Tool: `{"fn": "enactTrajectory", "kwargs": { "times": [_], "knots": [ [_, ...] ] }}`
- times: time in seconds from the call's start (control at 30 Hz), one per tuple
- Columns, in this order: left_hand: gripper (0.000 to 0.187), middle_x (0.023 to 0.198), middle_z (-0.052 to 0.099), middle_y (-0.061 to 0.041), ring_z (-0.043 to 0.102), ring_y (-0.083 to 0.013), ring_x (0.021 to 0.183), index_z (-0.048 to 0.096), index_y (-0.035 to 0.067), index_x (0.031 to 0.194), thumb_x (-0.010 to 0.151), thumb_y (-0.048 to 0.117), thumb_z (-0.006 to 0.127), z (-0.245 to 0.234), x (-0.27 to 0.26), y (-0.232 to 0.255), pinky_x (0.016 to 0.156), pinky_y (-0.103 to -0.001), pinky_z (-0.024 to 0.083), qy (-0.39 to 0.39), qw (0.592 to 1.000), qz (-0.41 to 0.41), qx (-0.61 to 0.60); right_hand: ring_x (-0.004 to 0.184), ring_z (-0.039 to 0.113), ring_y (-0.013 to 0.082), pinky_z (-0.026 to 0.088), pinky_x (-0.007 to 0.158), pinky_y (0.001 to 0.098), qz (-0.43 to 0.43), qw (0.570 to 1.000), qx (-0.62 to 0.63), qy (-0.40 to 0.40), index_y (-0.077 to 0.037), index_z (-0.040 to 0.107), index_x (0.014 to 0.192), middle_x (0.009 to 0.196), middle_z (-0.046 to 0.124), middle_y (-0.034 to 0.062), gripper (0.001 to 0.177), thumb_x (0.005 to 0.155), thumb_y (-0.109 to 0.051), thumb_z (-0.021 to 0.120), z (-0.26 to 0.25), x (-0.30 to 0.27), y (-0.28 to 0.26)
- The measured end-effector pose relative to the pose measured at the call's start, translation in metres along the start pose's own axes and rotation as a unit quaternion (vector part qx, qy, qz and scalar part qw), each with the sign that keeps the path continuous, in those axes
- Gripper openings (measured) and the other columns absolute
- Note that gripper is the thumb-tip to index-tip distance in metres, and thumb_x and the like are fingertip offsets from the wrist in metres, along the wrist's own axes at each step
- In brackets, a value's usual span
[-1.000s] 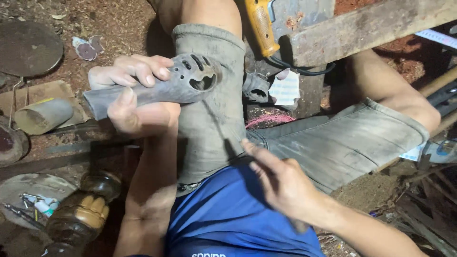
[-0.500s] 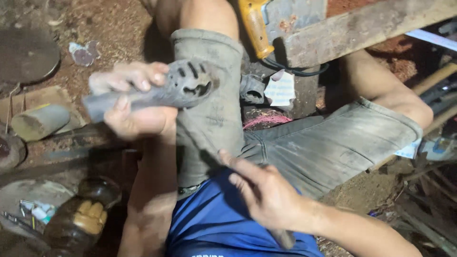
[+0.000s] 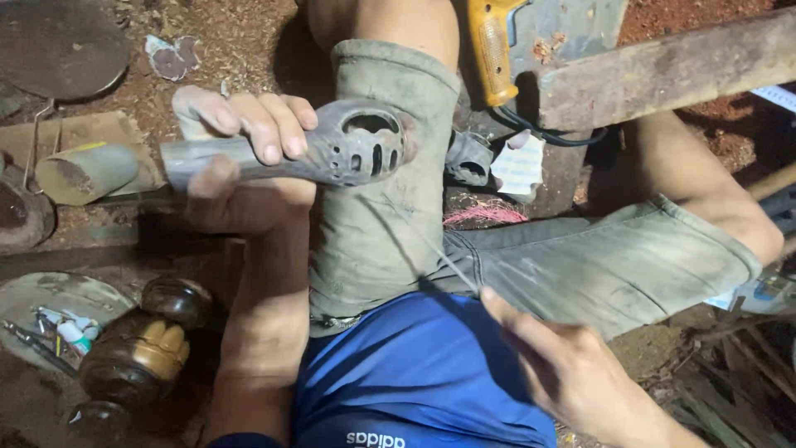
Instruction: The person sits on the floor and sands a carved wooden object with sandpaper, then uses a metal file to shape the interior and exterior surfaces. The person repeatedly rotates the object to work on different areas.
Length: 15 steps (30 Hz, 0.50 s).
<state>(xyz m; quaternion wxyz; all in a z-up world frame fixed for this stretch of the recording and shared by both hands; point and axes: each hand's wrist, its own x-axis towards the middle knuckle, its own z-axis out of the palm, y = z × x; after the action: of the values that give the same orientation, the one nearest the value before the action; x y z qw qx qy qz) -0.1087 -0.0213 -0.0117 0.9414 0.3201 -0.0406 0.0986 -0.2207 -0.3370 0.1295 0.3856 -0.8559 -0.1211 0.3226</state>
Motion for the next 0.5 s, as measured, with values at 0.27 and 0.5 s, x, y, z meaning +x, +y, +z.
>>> {"fn": "enactTrajectory", "kwargs": {
  "times": [0.27,0.5],
  "knots": [
    [0.019,0.082,0.058,-0.012,0.06,-0.0278,0.076,0.049,0.007,0.105,0.1,0.019,0.063,0.027,-0.003,-0.001,0.083,-0.045,0.048,-0.02,0.998,0.035,0.054,0.052,0.068,0.0342,0.055,0.05,0.0437,0.03,0.997,-0.077,-0.005,-0.007,0.051,0.149,0.074,0.071,0.0183,0.073,0.078,0.005,0.064,0.017,0.032,-0.003],
    [0.014,0.082,0.058,-0.012,0.061,-0.0277,0.076,0.048,0.008,0.106,0.101,0.014,0.06,0.024,0.001,-0.011,0.083,-0.046,0.05,-0.027,0.996,0.047,0.074,0.048,0.059,0.0281,0.051,0.045,0.0365,0.164,0.906,0.386,-0.062,-0.007,0.058,0.148,0.064,0.062,0.0194,0.05,0.098,-0.005,0.061,0.028,0.035,0.017]
  ]
}}
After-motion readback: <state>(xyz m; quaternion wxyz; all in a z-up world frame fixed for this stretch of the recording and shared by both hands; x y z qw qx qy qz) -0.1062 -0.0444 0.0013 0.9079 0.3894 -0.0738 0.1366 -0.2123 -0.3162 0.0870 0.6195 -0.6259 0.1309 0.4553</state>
